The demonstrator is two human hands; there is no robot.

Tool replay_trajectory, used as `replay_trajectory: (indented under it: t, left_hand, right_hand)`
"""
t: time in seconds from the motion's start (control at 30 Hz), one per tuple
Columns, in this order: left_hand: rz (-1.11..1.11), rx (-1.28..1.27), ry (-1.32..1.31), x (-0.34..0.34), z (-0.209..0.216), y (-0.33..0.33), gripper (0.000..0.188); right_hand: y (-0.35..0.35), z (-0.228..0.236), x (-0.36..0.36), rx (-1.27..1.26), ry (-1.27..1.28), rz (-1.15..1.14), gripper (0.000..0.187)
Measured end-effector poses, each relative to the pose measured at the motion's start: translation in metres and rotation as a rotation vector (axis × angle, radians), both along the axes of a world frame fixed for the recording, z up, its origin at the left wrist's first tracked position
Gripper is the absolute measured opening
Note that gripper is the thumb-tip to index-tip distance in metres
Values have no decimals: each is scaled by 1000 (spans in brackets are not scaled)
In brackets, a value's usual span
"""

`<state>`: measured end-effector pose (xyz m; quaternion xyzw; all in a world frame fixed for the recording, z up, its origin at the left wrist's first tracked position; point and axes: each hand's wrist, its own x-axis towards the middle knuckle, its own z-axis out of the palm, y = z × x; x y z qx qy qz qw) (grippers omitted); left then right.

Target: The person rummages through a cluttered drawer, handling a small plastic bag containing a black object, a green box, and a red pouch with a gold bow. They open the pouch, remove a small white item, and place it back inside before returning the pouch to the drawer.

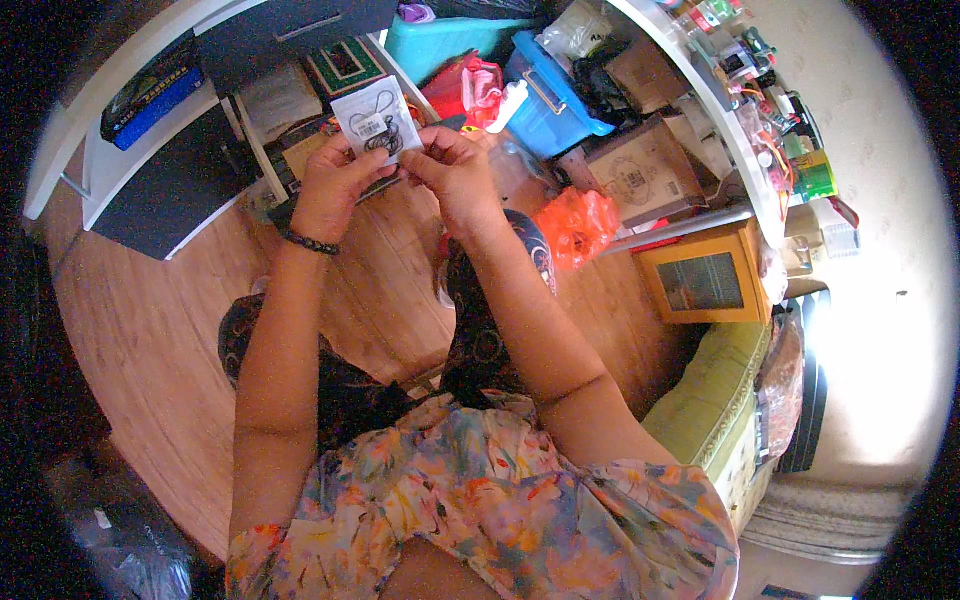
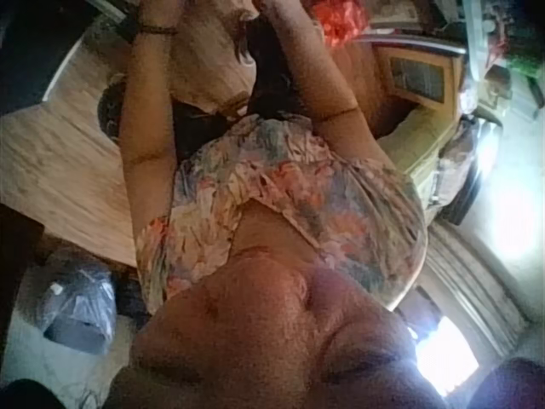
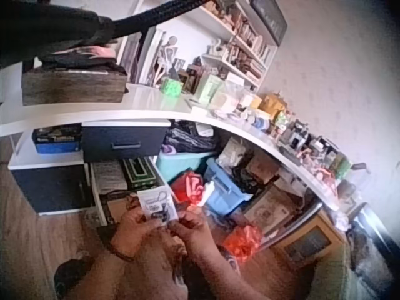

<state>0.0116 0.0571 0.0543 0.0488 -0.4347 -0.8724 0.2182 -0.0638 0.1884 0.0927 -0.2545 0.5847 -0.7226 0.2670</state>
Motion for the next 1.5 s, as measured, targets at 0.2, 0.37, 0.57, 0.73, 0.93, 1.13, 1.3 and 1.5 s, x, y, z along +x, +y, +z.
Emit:
replay_trajectory:
  t: [0.2,0.37,0.57,0.73,0.93,1.13,1.3,1.5]
  left_hand:
    - [31,-62,14,-1,-1,0,22]
    - [82,-103,-13,-3,-3,0,22]
    - [65,-96,11,-3,-3,1,22]
    - [53,-36,4,1,5,4,22]
    - [68,0,17,0,3,1,24]
    - [119,-150,-23,0,0,-2,21]
    - [270,-728,-61,-4,-14,-8,18]
    - [365,-823,-149,-2,-14,-9,15]
  right_hand:
    - [1,-3,-2,23,31,51,12]
    - [-2,1,4,12,13,28,8]
    - [-3,2,5,5,23,12,7]
    - [-4,3,4,36,61,-57,4]
    - [-1,0,-1,70,114,-36,10]
    - [-7,-4,-3,87,182,-48,12]
    - [-12,-19,-11,289,424,-63,17]
    - [-19,-30,-21,267,260,84,19]
